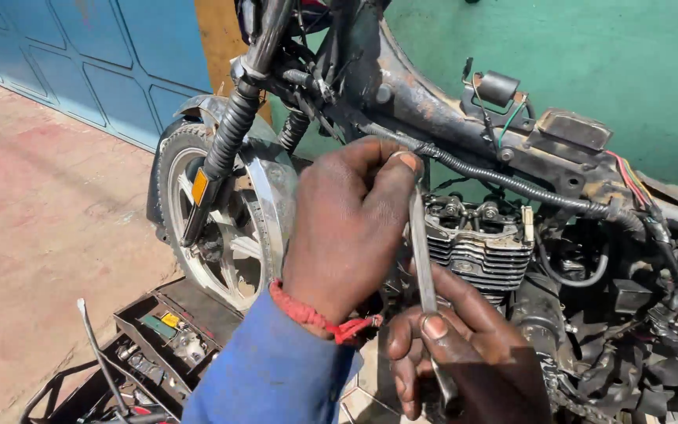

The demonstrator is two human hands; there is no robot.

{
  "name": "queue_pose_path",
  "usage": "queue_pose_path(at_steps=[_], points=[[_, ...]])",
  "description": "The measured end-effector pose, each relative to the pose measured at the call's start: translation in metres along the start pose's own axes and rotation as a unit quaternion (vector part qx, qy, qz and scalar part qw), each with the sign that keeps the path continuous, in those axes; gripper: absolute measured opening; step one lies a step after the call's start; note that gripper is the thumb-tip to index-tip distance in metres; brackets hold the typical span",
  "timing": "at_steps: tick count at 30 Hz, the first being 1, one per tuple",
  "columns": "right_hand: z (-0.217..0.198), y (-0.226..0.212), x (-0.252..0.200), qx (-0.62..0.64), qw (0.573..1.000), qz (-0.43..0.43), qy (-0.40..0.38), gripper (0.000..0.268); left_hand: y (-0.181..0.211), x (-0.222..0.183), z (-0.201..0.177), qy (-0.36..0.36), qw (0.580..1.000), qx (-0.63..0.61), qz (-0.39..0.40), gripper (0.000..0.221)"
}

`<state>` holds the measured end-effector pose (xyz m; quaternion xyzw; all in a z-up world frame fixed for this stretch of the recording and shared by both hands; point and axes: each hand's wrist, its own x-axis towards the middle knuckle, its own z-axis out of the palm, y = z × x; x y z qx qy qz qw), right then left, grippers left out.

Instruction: Adjusting the engine valves and cylinder head components of a motorcycle using hand tools

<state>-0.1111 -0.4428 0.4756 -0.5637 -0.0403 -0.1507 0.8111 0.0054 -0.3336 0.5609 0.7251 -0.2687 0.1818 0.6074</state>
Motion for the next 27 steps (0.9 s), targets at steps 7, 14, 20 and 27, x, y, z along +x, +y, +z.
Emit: queue_pose_path(at_steps=[7,14,20,27], points=[[-0.050,-0.039,0.017,-0.196,0.920,-0.116,0.319,0.017,-0.091,0.054,0.149,-0.124,0.949,-0.183,-0.224,0.017],[-0.087,-0.006,0.084,-0.515,0.811,-0.216,0.176,0.019,-0.154,0.074,0.178,-0.131,0.989,-0.029,-0.054,0.015],[-0.068,0.038,0.107,-0.550,0.782,-0.217,0.199,0.021,-0.191,0.060,0.197,-0.195,0.976,0.077,0.061,0.030],[-0.045,0.035,0.133,-0.570,0.766,-0.204,0.215,0.017,-0.205,0.061,0.198,-0.232,0.962,0.104,0.096,0.036]])
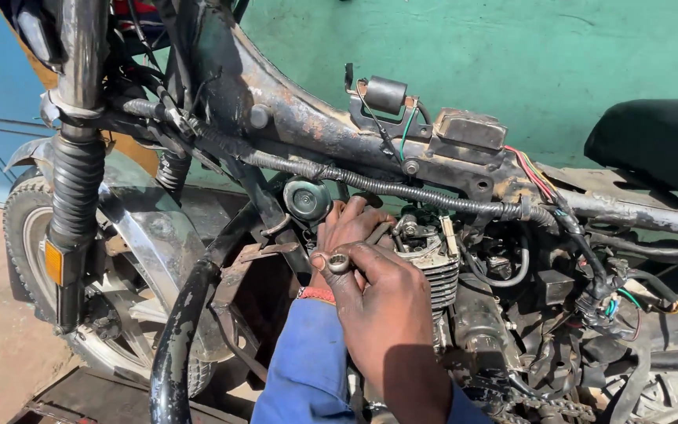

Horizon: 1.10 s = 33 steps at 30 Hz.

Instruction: Adjusting the engine valves and cylinder head components of a motorcycle using hand tools

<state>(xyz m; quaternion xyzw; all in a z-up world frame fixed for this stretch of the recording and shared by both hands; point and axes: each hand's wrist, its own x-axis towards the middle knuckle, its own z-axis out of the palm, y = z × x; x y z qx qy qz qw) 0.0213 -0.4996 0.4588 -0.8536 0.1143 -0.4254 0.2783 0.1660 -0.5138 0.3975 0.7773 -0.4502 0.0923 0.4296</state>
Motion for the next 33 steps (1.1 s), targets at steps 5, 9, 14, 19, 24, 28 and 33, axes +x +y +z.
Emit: queue_pose_path(at_steps=[5,9,14,19,24,28,33], points=[[-0.034,0.009,-0.011,0.007,0.986,0.156,-0.056,0.028,0.027,-0.006,-0.012,-0.004,0.997,0.034,-0.066,0.033],[-0.061,0.029,-0.007,0.065,0.982,0.180,0.009,0.027,0.044,-0.015,-0.022,0.035,0.996,0.035,-0.074,0.031],[-0.068,0.045,0.012,0.281,0.946,0.159,0.028,0.021,0.044,-0.014,-0.023,0.051,0.996,0.033,-0.058,0.034],[-0.081,0.006,0.009,0.302,0.942,0.114,0.088,0.017,0.064,-0.017,-0.036,0.206,0.971,-0.124,-0.001,0.025],[-0.091,0.009,0.028,0.213,0.971,0.011,0.111,0.017,0.113,-0.033,-0.059,-0.036,0.923,-0.383,-0.025,0.020],[-0.079,0.025,0.042,0.188,0.965,0.184,0.002,0.020,0.106,-0.024,-0.068,0.063,0.858,-0.507,-0.057,0.028],[-0.053,0.062,0.045,0.249,0.932,0.224,-0.140,0.044,0.091,-0.019,-0.060,0.025,0.889,-0.442,-0.118,0.032]])
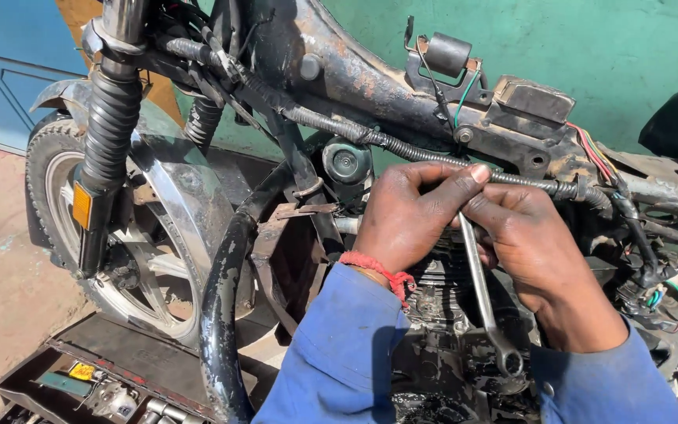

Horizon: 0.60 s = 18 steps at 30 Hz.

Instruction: Adjusting the engine valves and cylinder head components of a motorcycle using hand tools

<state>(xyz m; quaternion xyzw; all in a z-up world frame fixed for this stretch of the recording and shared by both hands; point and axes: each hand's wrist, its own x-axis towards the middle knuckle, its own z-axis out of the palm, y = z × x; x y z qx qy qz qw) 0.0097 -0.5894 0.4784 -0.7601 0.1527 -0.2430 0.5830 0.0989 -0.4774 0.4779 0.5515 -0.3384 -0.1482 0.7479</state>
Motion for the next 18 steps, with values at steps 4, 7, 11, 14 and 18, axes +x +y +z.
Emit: queue_pose_path(at_steps=[4,7,11,14,18], points=[[0.013,-0.012,-0.023,0.066,0.995,0.070,-0.003,0.035,-0.020,0.015,-0.009,-0.029,0.994,-0.070,-0.080,0.029],[0.004,-0.020,-0.041,0.127,0.978,0.150,-0.064,0.025,-0.021,0.023,-0.016,0.023,0.988,-0.020,-0.148,0.020],[-0.006,-0.035,-0.069,0.091,0.986,0.142,-0.014,0.057,-0.029,0.025,-0.020,0.107,0.966,0.221,-0.085,0.026],[0.006,-0.034,-0.076,0.058,0.998,0.022,0.033,0.049,-0.039,0.030,-0.025,0.126,0.943,0.309,0.002,0.022],[0.026,-0.023,-0.060,-0.127,0.972,-0.175,0.096,0.025,-0.058,0.030,-0.026,0.054,0.921,0.377,0.080,0.036]])
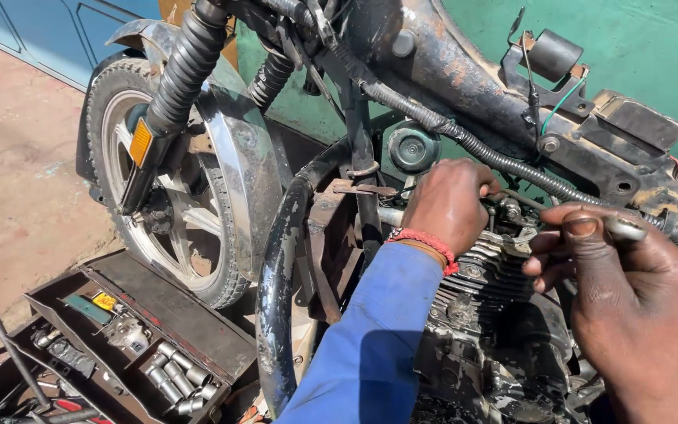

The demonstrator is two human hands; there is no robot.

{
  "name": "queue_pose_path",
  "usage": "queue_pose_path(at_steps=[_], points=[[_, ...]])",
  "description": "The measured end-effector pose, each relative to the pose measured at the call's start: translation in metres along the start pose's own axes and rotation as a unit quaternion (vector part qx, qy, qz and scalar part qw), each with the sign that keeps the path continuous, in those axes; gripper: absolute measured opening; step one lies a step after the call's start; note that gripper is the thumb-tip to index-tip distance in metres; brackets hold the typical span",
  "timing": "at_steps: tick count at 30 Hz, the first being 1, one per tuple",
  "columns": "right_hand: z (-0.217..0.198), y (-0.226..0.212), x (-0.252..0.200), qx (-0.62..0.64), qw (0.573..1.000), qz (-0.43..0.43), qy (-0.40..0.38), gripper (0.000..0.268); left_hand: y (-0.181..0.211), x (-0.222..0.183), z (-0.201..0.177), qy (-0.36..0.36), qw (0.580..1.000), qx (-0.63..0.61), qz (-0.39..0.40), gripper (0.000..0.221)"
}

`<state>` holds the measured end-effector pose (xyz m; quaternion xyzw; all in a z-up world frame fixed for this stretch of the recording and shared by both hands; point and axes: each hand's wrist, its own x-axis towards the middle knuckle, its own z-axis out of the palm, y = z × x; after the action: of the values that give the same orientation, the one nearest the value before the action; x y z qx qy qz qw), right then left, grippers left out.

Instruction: Adjusting the engine valves and cylinder head components of a motorcycle using hand tools

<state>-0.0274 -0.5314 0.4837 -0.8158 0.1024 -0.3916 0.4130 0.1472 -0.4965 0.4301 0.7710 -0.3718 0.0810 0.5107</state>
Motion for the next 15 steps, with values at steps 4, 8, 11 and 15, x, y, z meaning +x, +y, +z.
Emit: queue_pose_path(at_steps=[4,8,11,15], points=[[0.015,0.003,-0.001,-0.150,0.986,-0.010,-0.073,0.022,-0.024,-0.002,0.013,0.000,0.992,0.094,0.089,0.042],[0.032,0.013,-0.003,-0.173,0.970,-0.156,-0.063,0.018,-0.021,0.008,0.012,-0.072,0.982,0.156,0.078,0.028],[0.046,0.009,-0.001,-0.148,0.981,-0.119,-0.034,0.021,-0.024,0.008,0.011,-0.130,0.975,0.167,0.070,0.028],[0.046,0.009,-0.010,-0.069,0.998,0.009,0.007,0.028,-0.012,0.000,0.007,-0.110,0.974,0.191,0.051,0.036]])
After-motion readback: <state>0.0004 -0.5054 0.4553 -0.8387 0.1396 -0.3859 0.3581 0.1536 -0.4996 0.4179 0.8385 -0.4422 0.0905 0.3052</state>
